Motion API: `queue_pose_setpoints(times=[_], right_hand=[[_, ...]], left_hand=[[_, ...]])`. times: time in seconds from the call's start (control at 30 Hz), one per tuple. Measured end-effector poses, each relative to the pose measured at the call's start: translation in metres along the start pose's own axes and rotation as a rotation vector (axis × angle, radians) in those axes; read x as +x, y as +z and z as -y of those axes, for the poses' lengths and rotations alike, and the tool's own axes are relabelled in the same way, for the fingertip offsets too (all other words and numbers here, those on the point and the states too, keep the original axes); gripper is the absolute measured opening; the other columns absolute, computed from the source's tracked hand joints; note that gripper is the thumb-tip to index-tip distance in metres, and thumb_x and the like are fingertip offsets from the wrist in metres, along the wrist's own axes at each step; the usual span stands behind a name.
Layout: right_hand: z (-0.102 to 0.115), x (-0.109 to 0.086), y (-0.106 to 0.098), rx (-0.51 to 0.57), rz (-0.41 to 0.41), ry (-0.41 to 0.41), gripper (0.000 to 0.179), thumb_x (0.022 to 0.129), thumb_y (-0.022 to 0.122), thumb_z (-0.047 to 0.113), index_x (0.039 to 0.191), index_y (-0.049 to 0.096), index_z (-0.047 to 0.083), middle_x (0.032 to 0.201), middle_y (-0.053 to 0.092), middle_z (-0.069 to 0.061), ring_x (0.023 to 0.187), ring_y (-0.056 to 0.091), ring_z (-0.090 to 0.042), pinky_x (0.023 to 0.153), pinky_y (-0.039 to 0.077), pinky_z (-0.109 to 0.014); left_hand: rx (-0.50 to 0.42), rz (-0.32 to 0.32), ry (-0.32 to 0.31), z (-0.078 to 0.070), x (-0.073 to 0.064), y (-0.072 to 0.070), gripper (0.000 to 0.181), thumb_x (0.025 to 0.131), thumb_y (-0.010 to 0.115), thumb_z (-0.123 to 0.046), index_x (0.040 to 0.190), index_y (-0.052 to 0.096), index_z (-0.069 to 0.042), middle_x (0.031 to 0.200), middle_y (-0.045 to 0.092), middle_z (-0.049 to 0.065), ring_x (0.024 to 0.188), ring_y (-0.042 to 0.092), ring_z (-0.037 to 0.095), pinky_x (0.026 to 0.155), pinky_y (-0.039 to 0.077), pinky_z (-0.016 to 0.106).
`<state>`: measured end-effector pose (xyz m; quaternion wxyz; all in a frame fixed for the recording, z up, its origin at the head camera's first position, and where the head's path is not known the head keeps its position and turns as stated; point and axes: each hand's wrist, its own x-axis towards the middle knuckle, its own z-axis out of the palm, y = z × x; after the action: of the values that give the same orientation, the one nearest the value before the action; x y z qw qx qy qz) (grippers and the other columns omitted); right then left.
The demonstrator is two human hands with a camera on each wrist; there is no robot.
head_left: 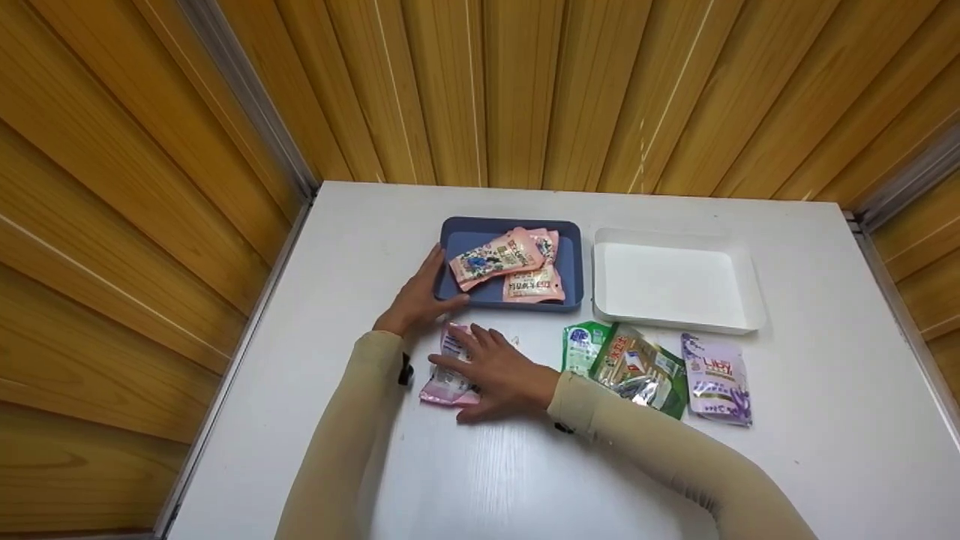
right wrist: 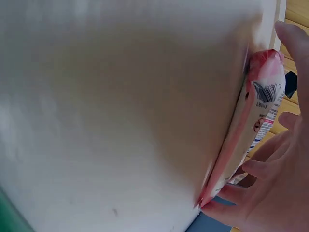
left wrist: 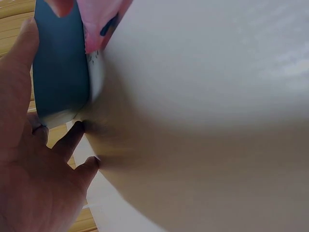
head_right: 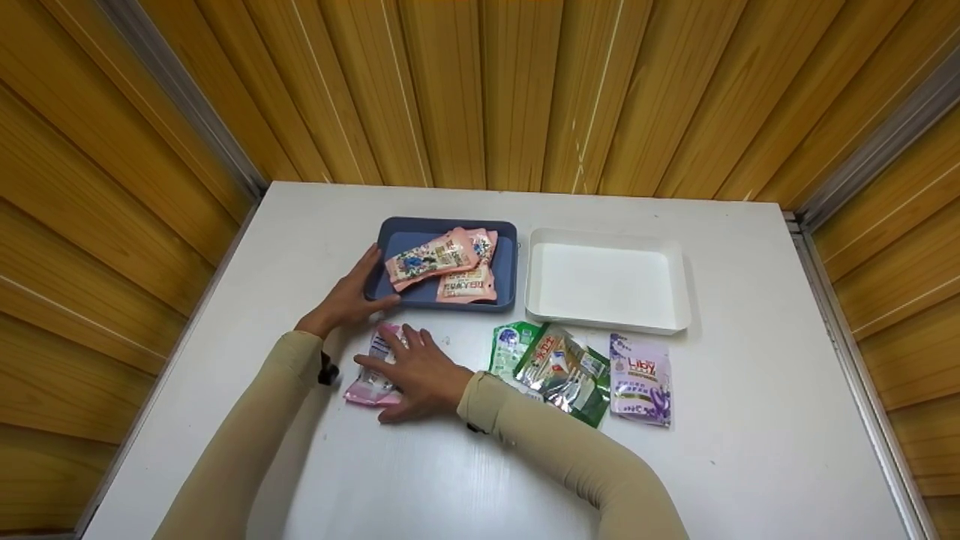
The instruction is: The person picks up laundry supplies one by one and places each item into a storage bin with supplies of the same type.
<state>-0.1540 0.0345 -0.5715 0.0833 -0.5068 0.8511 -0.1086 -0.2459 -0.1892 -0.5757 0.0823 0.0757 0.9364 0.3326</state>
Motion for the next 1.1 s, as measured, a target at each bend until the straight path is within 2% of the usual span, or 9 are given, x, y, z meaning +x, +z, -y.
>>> queue_pose_setpoints(times=[0.23, 0.43, 0.6, 0.8, 1.1], right_hand=[[0.0014, -0.0022, 0.0011, 0.025, -0.001, 0.039, 0.093, 0.085, 0.071, 0.066, 0.162, 0.026, 0.042, 0.171, 0.012, -0.017, 0.150, 0.019, -0.054, 0.120, 0.022, -0.064], [0.0029, -0.0012, -0.0011, 0.046, -0.003, 0.048, 0.086, 0.086, 0.073, 0.063, 0.160, 0.033, 0.043, 0.170, 0.012, -0.020, 0.148, 0.021, -0.057, 0.117, 0.026, -0.068], [0.0021, 0.0017, -0.0026, 0.056, -0.001, 0.060, 0.086, 0.084, 0.076, 0.061, 0.158, 0.037, 0.043, 0.168, 0.015, -0.024, 0.148, 0.024, -0.055, 0.117, 0.026, -0.067], [0.0030, 0.0014, -0.0014, 0.048, 0.000, 0.062, 0.086, 0.084, 0.077, 0.060, 0.158, 0.038, 0.042, 0.165, 0.019, -0.030, 0.150, 0.022, -0.052, 0.120, 0.023, -0.064], [0.0030, 0.0012, -0.0009, 0.040, 0.002, 0.069, 0.087, 0.083, 0.077, 0.060, 0.158, 0.038, 0.042, 0.164, 0.020, -0.030, 0.150, 0.022, -0.051, 0.121, 0.023, -0.063]], left_hand=[[-0.024, 0.001, -0.014, 0.0015, 0.0009, 0.0016, 0.109, 0.089, 0.076, -0.053, 0.167, 0.009, -0.016, 0.174, 0.000, -0.001, 0.158, 0.014, 0.030, 0.125, 0.021, 0.050], [-0.025, -0.004, -0.005, 0.0013, 0.0016, 0.0023, 0.110, 0.089, 0.076, -0.054, 0.167, 0.009, -0.015, 0.174, 0.000, -0.002, 0.157, 0.014, 0.030, 0.125, 0.021, 0.051], [-0.019, -0.007, 0.013, 0.0006, 0.0024, 0.0013, 0.110, 0.089, 0.077, -0.053, 0.167, 0.010, -0.013, 0.174, 0.001, 0.000, 0.158, 0.014, 0.029, 0.125, 0.021, 0.050], [-0.019, -0.004, -0.009, -0.0003, 0.0011, 0.0018, 0.110, 0.090, 0.076, -0.053, 0.167, 0.008, -0.015, 0.174, 0.000, -0.001, 0.158, 0.012, 0.028, 0.126, 0.020, 0.049], [-0.028, -0.001, -0.019, -0.0003, 0.0008, 0.0021, 0.110, 0.089, 0.076, -0.054, 0.167, 0.007, -0.017, 0.174, -0.001, -0.002, 0.158, 0.012, 0.029, 0.126, 0.019, 0.050]])
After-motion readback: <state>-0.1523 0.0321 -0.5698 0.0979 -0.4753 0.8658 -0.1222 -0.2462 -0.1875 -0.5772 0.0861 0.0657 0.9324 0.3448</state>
